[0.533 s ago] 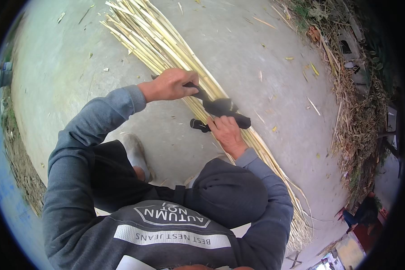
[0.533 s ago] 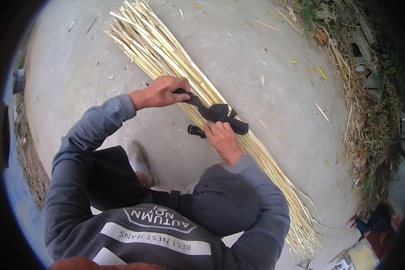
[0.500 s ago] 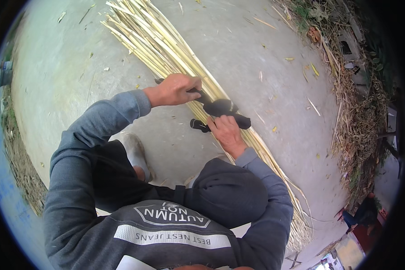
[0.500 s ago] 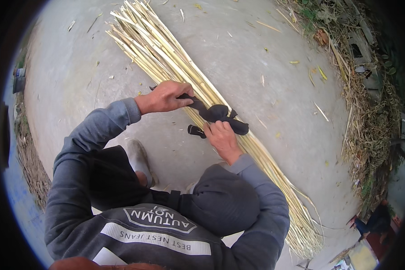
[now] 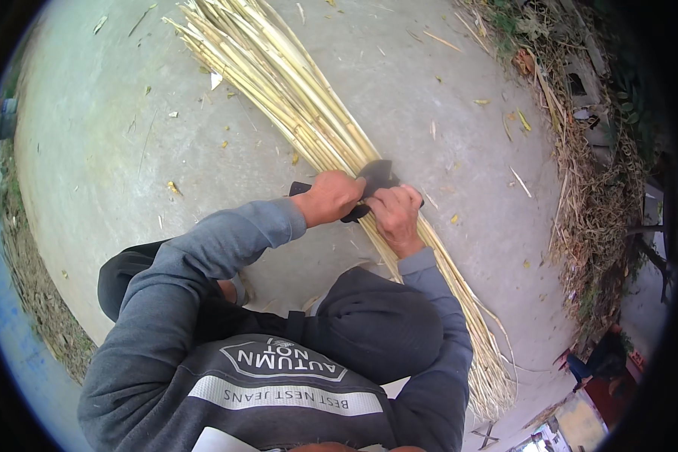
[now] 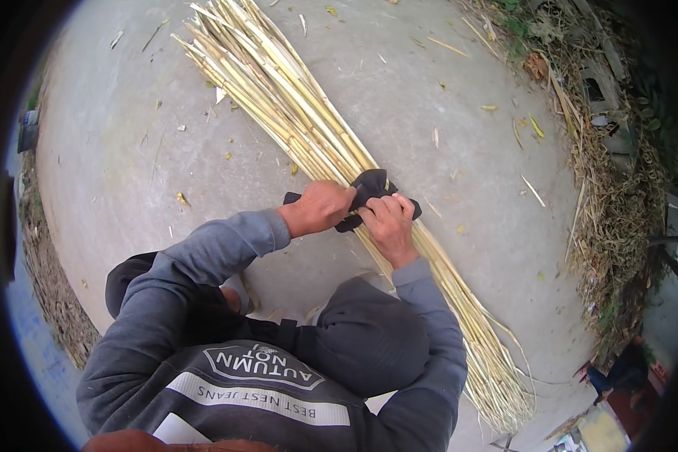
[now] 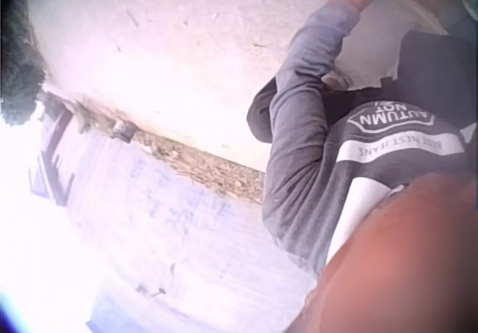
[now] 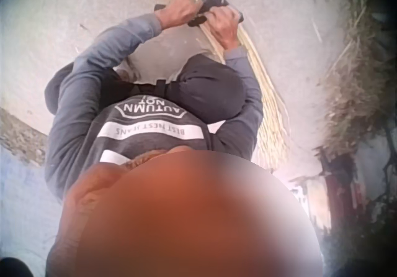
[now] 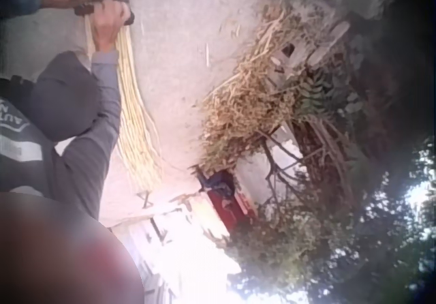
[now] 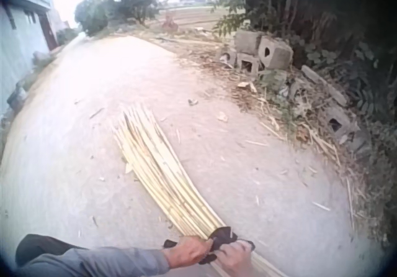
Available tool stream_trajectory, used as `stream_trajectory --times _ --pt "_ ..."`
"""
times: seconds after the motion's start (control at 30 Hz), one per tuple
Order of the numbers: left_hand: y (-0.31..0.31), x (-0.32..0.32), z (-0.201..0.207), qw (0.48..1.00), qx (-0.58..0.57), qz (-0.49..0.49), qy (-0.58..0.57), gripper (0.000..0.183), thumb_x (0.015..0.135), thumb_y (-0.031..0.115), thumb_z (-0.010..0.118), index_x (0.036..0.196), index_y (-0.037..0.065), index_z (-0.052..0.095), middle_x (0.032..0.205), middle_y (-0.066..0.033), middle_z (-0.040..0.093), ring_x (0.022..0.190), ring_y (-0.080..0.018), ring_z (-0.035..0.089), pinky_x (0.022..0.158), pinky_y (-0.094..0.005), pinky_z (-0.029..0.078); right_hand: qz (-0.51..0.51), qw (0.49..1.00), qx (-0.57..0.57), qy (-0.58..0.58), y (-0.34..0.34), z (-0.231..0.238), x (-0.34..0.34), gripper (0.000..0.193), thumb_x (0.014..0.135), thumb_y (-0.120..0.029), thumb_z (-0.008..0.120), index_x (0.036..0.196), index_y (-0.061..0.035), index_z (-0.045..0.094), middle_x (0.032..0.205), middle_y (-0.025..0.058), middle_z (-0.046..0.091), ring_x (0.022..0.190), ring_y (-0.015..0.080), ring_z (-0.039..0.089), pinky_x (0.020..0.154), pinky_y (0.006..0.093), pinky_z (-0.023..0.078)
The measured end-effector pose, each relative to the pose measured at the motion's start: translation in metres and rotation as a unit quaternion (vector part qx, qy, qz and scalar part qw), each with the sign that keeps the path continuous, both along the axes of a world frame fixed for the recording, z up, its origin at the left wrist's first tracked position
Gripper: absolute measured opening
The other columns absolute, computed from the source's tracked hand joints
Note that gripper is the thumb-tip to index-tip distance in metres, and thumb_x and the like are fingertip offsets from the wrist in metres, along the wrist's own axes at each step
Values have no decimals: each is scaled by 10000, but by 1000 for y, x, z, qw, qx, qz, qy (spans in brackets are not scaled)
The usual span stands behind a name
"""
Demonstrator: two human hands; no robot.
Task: The person gathers long thin sticks from the ground, carries them across a courtyard, and then squats to tie them into a bundle using a black strap. The person also removes gloves and walks around the area before and after bundling.
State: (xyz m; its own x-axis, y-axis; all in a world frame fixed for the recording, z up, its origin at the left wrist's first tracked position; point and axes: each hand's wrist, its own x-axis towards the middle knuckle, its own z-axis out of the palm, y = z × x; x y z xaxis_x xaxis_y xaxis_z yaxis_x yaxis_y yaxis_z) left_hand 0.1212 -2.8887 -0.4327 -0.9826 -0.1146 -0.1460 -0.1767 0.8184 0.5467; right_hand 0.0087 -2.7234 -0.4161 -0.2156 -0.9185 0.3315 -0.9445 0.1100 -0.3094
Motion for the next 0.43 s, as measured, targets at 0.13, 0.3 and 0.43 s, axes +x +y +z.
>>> stream_trajectory --times 0.13,0.3,0.43 --pt "2 -6 -1 997 61 48 -8 145 839 180 601 829 49 540 711 -178 630 695 -402 630 576 -493 480 -8 1000 -17 12 0 3 0 110 771 -115 659 869 -137 705 1117 -7 648 1111 187 557 989 407 374" --pt "11 -8 -9 990 113 81 2 179 824 205 627 859 45 555 751 -195 637 745 -403 637 626 -480 494 31 999 -22 -34 -2 0 -6 106 773 -96 660 868 -113 705 1189 33 648 1180 220 548 978 425 394" --pt "6 -10 -11 988 132 54 -59 269 776 250 686 917 40 594 794 -215 642 822 -390 651 688 -460 512 78 990 35 -116 -2 -11 -16 150 772 -64 654 904 -109 707 1219 61 643 1204 229 543 1000 440 391"
